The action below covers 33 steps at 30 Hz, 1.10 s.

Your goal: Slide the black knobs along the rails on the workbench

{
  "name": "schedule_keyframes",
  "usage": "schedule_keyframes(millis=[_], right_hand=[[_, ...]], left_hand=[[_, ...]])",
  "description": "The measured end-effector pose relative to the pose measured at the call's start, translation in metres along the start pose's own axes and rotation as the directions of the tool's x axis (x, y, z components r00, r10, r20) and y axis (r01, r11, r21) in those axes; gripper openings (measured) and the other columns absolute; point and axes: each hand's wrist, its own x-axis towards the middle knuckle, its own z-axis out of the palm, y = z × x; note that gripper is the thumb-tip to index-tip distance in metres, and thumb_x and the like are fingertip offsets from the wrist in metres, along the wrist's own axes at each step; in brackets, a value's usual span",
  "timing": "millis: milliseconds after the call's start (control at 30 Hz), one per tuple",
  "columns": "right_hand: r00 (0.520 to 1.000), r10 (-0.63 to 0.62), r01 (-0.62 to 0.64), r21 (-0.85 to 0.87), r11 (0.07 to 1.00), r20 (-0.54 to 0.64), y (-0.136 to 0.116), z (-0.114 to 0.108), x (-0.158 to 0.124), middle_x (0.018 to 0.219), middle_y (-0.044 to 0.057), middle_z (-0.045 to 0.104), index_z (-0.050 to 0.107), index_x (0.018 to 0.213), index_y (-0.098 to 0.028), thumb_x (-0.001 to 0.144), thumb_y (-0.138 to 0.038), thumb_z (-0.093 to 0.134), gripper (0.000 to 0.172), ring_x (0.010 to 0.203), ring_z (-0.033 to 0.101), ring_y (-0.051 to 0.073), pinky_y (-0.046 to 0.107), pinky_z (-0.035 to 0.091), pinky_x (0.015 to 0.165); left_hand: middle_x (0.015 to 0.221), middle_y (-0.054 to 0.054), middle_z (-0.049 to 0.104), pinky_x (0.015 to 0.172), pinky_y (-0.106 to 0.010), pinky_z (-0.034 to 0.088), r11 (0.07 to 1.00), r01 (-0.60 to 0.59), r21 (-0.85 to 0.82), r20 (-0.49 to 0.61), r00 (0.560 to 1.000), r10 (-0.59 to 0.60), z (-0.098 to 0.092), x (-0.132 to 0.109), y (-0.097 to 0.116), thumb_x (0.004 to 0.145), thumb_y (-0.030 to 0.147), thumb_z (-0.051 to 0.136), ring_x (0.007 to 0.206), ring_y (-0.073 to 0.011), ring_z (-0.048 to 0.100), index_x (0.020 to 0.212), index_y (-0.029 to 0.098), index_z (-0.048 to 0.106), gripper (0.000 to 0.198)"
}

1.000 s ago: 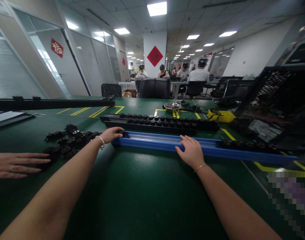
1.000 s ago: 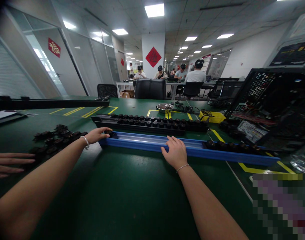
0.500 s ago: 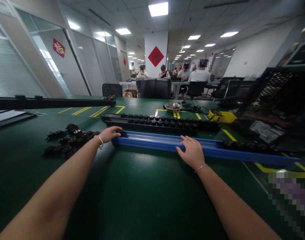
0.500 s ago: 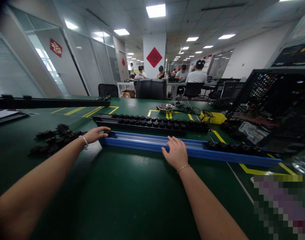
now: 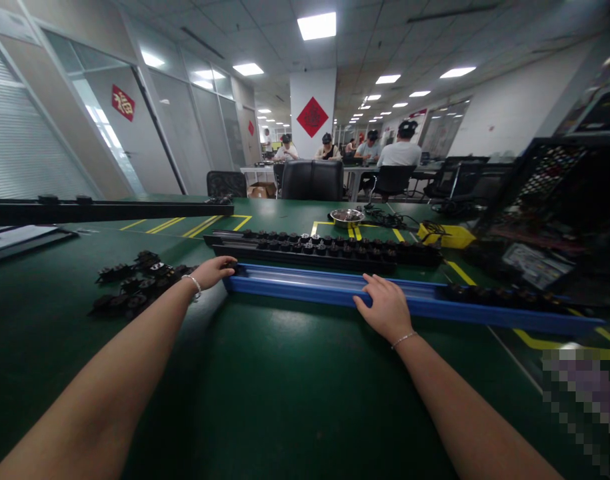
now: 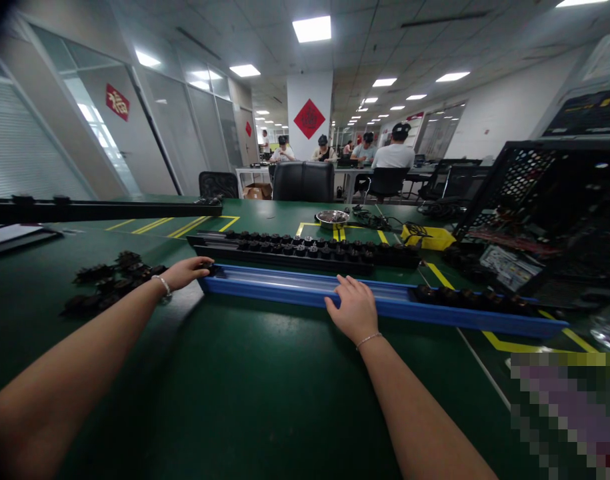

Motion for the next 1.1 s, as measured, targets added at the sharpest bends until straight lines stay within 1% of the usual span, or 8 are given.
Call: schedule_keyframes(millis=[133, 333, 533, 633, 767, 900, 1000, 1100], right_hand=[[1.000, 0.000, 0.000, -0.005, 1.000, -0.001, 0.000, 0.000, 0.000, 0.117, 0.010, 0.063, 0.060, 0.074, -0.021, 0.077, -0.037, 0.053, 0.018, 0.113, 0.053, 0.027, 0.046, 0.038, 0.094], [1.000, 0.001, -0.001, -0.019, 1.000, 0.008, 0.001, 0.000, 0.000, 0.118, 0.010, 0.062, 0.059, 0.074, -0.020, 0.077, -0.037, 0.053, 0.017, 0.113, 0.053, 0.026, 0.045, 0.038, 0.094], [1.000, -0.002, 0.002, -0.005, 1.000, 0.000, 0.001, 0.001, -0.001, 0.118, 0.010, 0.062, 0.059, 0.075, -0.021, 0.077, -0.036, 0.054, 0.017, 0.114, 0.052, 0.026, 0.045, 0.038, 0.094], [1.000, 0.003, -0.003, -0.004, 1.000, 0.002, 0.001, 0.001, -0.001, 0.118, 0.009, 0.062, 0.059, 0.074, -0.021, 0.077, -0.037, 0.053, 0.017, 0.114, 0.052, 0.027, 0.045, 0.038, 0.094], [1.000, 0.000, 0.001, -0.029, 1.000, 0.012, 0.001, 0.001, 0.000, 0.119, 0.009, 0.062, 0.058, 0.074, -0.020, 0.077, -0.037, 0.054, 0.017, 0.114, 0.052, 0.027, 0.044, 0.038, 0.095], [1.000, -0.002, 0.003, -0.036, 0.999, 0.008, 0.000, 0.000, -0.001, 0.119, 0.009, 0.062, 0.058, 0.074, -0.020, 0.077, -0.036, 0.054, 0.017, 0.114, 0.052, 0.027, 0.044, 0.038, 0.095], [1.000, 0.002, -0.002, -0.028, 1.000, 0.012, 0.000, 0.000, 0.000, 0.119, 0.009, 0.062, 0.059, 0.074, -0.020, 0.078, -0.036, 0.053, 0.017, 0.114, 0.052, 0.026, 0.045, 0.038, 0.095], [0.999, 0.006, -0.006, -0.028, 1.000, 0.031, 0.000, 0.000, 0.000, 0.119, 0.010, 0.062, 0.059, 0.075, -0.020, 0.078, -0.037, 0.053, 0.018, 0.115, 0.052, 0.026, 0.044, 0.037, 0.095]], left_hand=[[0.113, -0.007, 0.065, 0.092, -0.033, 0.045, 1.000, 0.007, 0.021, -0.010, 1.000, -0.007, -0.002, 0.001, -0.006, 0.066, 0.042, 0.053, 0.102, -0.0224, 0.060, 0.112, 0.019, 0.059, 0.052], [0.110, -0.006, 0.066, 0.090, -0.030, 0.046, 0.999, 0.048, 0.007, -0.043, 0.998, -0.047, -0.006, -0.001, -0.016, 0.066, 0.044, 0.055, 0.101, -0.0214, 0.060, 0.110, 0.020, 0.060, 0.051], [0.100, -0.005, 0.068, 0.081, -0.032, 0.049, 0.989, 0.118, 0.087, -0.068, 0.991, -0.112, -0.014, -0.006, -0.022, 0.068, 0.040, 0.052, 0.090, -0.0228, 0.063, 0.112, 0.019, 0.059, 0.050], [0.106, -0.007, 0.066, 0.086, -0.033, 0.047, 0.976, 0.131, 0.176, -0.103, 0.988, -0.114, -0.021, -0.005, -0.030, 0.071, 0.037, 0.050, 0.098, -0.0242, 0.061, 0.112, 0.020, 0.059, 0.046], [0.114, -0.010, 0.062, 0.094, -0.031, 0.041, 0.883, 0.164, 0.439, -0.169, 0.981, -0.098, -0.035, -0.008, -0.046, 0.079, 0.036, 0.046, 0.107, -0.0240, 0.055, 0.110, 0.017, 0.059, 0.039], [0.118, -0.016, 0.058, 0.096, -0.043, 0.036, 0.808, 0.298, 0.508, -0.282, 0.944, -0.171, -0.048, -0.023, -0.061, 0.081, 0.039, 0.044, 0.114, -0.0312, 0.046, 0.113, 0.011, 0.057, 0.045], [0.119, -0.019, 0.057, 0.092, -0.044, 0.038, 0.744, 0.414, 0.525, -0.353, 0.901, -0.253, -0.052, -0.034, -0.068, 0.083, 0.047, 0.040, 0.112, -0.0331, 0.048, 0.114, 0.011, 0.057, 0.050], [0.118, -0.018, 0.058, 0.088, -0.045, 0.039, 0.744, 0.461, 0.484, -0.360, 0.880, -0.311, -0.052, -0.040, -0.070, 0.084, 0.050, 0.037, 0.110, -0.0340, 0.050, 0.117, 0.013, 0.055, 0.053]])
